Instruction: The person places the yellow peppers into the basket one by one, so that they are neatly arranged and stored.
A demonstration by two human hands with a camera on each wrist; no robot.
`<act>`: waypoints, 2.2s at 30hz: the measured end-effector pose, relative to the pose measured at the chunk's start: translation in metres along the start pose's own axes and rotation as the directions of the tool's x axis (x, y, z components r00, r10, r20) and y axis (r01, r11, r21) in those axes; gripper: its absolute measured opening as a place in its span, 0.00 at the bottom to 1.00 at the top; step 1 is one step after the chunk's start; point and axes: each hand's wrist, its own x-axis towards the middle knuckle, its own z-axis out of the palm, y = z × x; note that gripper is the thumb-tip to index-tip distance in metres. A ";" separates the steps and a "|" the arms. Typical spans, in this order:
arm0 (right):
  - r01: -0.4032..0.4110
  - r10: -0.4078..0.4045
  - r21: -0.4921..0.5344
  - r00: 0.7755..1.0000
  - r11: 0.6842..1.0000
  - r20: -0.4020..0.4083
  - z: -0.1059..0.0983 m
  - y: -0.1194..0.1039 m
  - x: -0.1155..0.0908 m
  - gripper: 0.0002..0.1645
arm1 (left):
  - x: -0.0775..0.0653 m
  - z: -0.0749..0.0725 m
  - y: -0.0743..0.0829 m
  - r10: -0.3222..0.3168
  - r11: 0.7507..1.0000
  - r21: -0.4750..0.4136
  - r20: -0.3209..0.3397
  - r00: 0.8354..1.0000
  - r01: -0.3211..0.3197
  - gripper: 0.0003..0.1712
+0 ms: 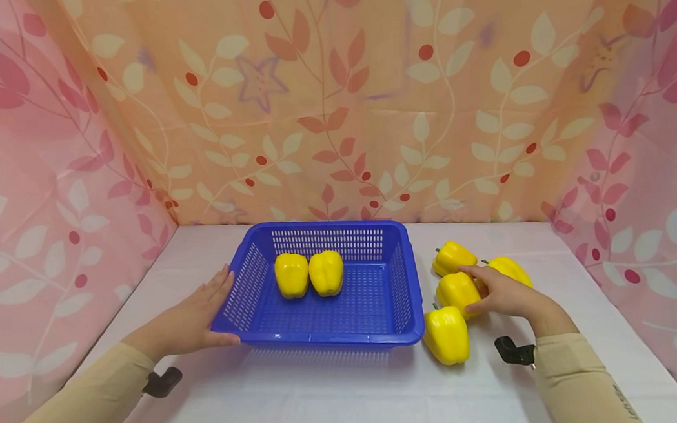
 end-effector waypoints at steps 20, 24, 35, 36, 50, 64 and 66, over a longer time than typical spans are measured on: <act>0.045 -0.048 0.080 0.998 0.996 0.036 0.004 0.008 0.000 0.55 | 0.001 0.001 -0.001 -0.012 1.000 -0.009 0.002 1.000 0.012 0.70; 0.046 -0.050 0.092 0.998 0.995 0.034 0.004 0.008 0.001 0.54 | 0.001 0.002 -0.001 -0.016 1.000 -0.007 0.006 1.000 0.016 0.71; 0.035 -0.035 0.051 0.999 0.998 -0.007 0.007 0.009 0.003 0.55 | 0.001 0.001 -0.001 -0.027 1.000 -0.010 0.022 0.999 0.027 0.71; 0.029 -0.029 0.044 0.999 0.999 -0.014 0.007 0.009 0.003 0.55 | 0.001 0.002 -0.002 -0.028 1.000 -0.010 0.023 0.999 0.028 0.71; 0.012 -0.012 0.017 0.999 1.000 -0.031 0.006 0.010 0.005 0.57 | 0.001 0.002 -0.001 -0.030 1.000 -0.004 0.020 0.999 0.030 0.71; 0.032 -0.031 0.018 0.998 0.999 -0.057 -0.005 0.006 0.002 0.57 | 0.003 -0.001 0.001 -0.011 1.000 0.003 0.000 1.000 0.011 0.73; 0.047 -0.044 0.037 0.997 0.998 -0.063 -0.008 0.004 0.002 0.56 | 0.003 -0.001 0.001 -0.013 1.000 0.004 0.001 1.000 0.013 0.73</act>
